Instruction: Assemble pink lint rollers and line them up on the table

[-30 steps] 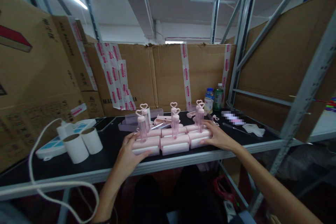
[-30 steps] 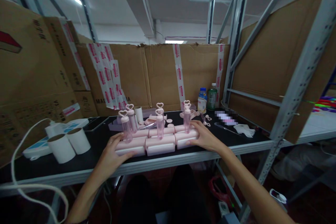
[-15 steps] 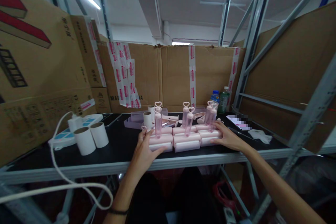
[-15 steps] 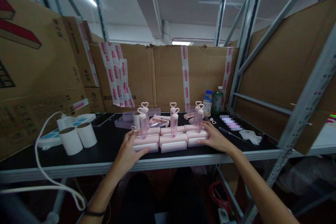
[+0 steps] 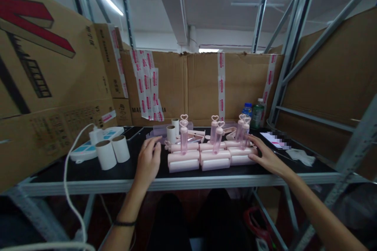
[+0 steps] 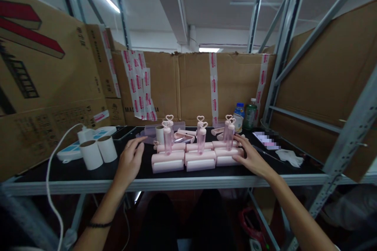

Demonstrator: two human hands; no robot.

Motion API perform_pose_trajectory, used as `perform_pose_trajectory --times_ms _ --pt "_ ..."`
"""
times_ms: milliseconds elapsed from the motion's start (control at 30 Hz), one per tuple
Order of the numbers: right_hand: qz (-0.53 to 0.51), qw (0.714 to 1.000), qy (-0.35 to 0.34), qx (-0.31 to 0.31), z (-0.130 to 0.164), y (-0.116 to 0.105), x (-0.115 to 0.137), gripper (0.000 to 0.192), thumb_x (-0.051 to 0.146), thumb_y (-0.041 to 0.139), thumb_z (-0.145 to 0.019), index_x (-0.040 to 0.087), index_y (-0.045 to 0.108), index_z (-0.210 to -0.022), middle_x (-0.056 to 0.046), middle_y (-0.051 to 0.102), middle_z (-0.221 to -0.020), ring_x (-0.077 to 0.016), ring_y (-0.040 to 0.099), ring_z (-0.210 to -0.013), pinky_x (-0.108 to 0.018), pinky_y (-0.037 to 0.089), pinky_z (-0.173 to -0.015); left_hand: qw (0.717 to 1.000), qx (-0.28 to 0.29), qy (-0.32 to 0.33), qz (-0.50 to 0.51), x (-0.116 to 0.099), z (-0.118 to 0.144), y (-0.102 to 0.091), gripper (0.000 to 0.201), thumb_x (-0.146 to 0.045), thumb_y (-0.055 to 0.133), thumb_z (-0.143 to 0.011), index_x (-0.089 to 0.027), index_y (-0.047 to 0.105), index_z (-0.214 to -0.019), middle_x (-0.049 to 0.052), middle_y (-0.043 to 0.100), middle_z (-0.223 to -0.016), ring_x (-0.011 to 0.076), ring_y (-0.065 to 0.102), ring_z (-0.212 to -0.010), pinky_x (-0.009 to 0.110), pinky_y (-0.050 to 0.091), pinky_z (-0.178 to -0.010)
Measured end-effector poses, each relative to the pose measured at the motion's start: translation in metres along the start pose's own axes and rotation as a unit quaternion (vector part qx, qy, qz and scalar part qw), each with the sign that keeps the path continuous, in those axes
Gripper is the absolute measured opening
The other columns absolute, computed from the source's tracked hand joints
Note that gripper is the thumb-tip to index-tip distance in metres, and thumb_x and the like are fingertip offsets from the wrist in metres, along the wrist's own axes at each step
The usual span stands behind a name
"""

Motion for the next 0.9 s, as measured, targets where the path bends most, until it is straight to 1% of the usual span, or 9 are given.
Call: perform_pose_trajectory --times_ms 133,267,333,400,533,633,733,800,900 --pt "0.001 1.000 0.008 -0.014 0.008 -0.006 0.007 0.072 0.052 0.062 -0.097 0.030 0.036 -0.160 -0.013 0.036 -0.168 -0.0339 0.031 -0.158 -0.059 0.024 -0.130 0.999 0.037 0.006 -0.027 0.016 -0.035 -0.006 0.037 -0.034 0.046 -0.096 -0.017 0.072 -0.117 0.015 0.068 -0.122 0.0332 0.063 -0.122 0.056 0.044 -0.114" --pt "0.009 1.000 0.009 -0.022 0.010 -0.009 0.018 0.075 0.051 0.068 -0.095 0.029 0.038 -0.159 -0.013 0.039 -0.166 -0.0352 0.032 -0.157 -0.059 0.025 -0.129 0.995 0.087 0.039 -0.018 0.013 -0.050 0.001 0.043 -0.040 0.045 -0.099 -0.017 0.069 -0.126 0.013 0.069 -0.130 0.0288 0.063 -0.123 0.049 0.046 -0.113" --pt "0.012 0.999 0.005 -0.031 0.008 -0.012 0.024 0.075 0.050 0.068 -0.095 0.029 0.037 -0.159 -0.013 0.040 -0.166 -0.0346 0.035 -0.155 -0.058 0.026 -0.129 0.995 0.090 0.050 -0.018 0.012 -0.055 0.006 0.041 -0.037 0.046 -0.100 -0.016 0.068 -0.127 0.014 0.067 -0.134 0.0289 0.060 -0.129 0.050 0.042 -0.117" --pt "0.016 0.999 0.000 -0.048 0.005 -0.016 0.031 0.075 0.051 0.068 -0.095 0.029 0.037 -0.159 -0.013 0.041 -0.164 -0.0341 0.037 -0.154 -0.057 0.028 -0.129 0.995 0.089 0.052 -0.016 0.015 -0.063 0.010 0.036 -0.033 0.053 -0.098 -0.014 0.069 -0.124 0.015 0.066 -0.134 0.0306 0.059 -0.130 0.055 0.038 -0.118" --pt "0.027 0.994 -0.014 -0.102 0.001 -0.021 0.051 0.068 0.050 0.067 -0.096 0.029 0.041 -0.155 -0.013 0.048 -0.158 -0.0340 0.044 -0.148 -0.058 0.034 -0.125 0.996 0.077 0.044 0.015 0.015 -0.076 0.013 0.029 -0.035 0.065 -0.092 -0.015 0.072 -0.113 0.013 0.070 -0.124 0.0314 0.062 -0.124 0.057 0.039 -0.117" --pt "0.025 0.988 -0.015 -0.149 0.003 -0.024 0.063 0.061 0.050 0.067 -0.096 0.028 0.047 -0.150 -0.014 0.054 -0.151 -0.0345 0.050 -0.141 -0.058 0.039 -0.120 0.996 0.056 0.034 0.068 0.001 -0.069 0.006 0.034 -0.043 0.056 -0.096 -0.018 0.072 -0.112 0.014 0.071 -0.124 0.0318 0.062 -0.124 0.051 0.040 -0.116" --pt "0.008 0.983 -0.008 -0.182 0.006 -0.028 0.066 0.061 0.050 0.070 -0.094 0.027 0.050 -0.147 -0.013 0.057 -0.147 -0.0340 0.054 -0.136 -0.057 0.042 -0.118 0.987 0.075 0.018 0.144 -0.017 -0.050 0.001 0.046 -0.052 0.048 -0.101 -0.018 0.069 -0.122 0.013 0.070 -0.133 0.0307 0.061 -0.129 0.047 0.042 -0.116" --pt "-0.029 0.981 0.014 -0.194 0.005 -0.031 0.060 0.063 0.050 0.073 -0.091 0.028 0.052 -0.146 -0.012 0.058 -0.146 -0.0339 0.054 -0.136 -0.058 0.040 -0.119 0.977 0.098 0.000 0.189 -0.027 -0.039 0.003 0.053 -0.058 0.049 -0.100 -0.018 0.066 -0.130 0.013 0.068 -0.138 0.0313 0.060 -0.133 0.046 0.042 -0.117" --pt "-0.099 0.975 0.054 -0.194 -0.005 -0.032 0.050 0.068 0.052 0.079 -0.086 0.027 0.054 -0.144 -0.012 0.057 -0.150 -0.0344 0.052 -0.141 -0.058 0.036 -0.123 0.962 0.120 -0.030 0.242 -0.034 -0.036 0.014 0.066 -0.063 0.061 -0.092 -0.018 0.057 -0.140 0.017 0.063 -0.145 0.0343 0.056 -0.140 0.049 0.042 -0.117"
Point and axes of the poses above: each hand's wrist, its own z-axis away from the middle knuckle, its own y-axis out of the palm, x = y × z, the point moved 7 cm from there along -z, towards the middle knuckle
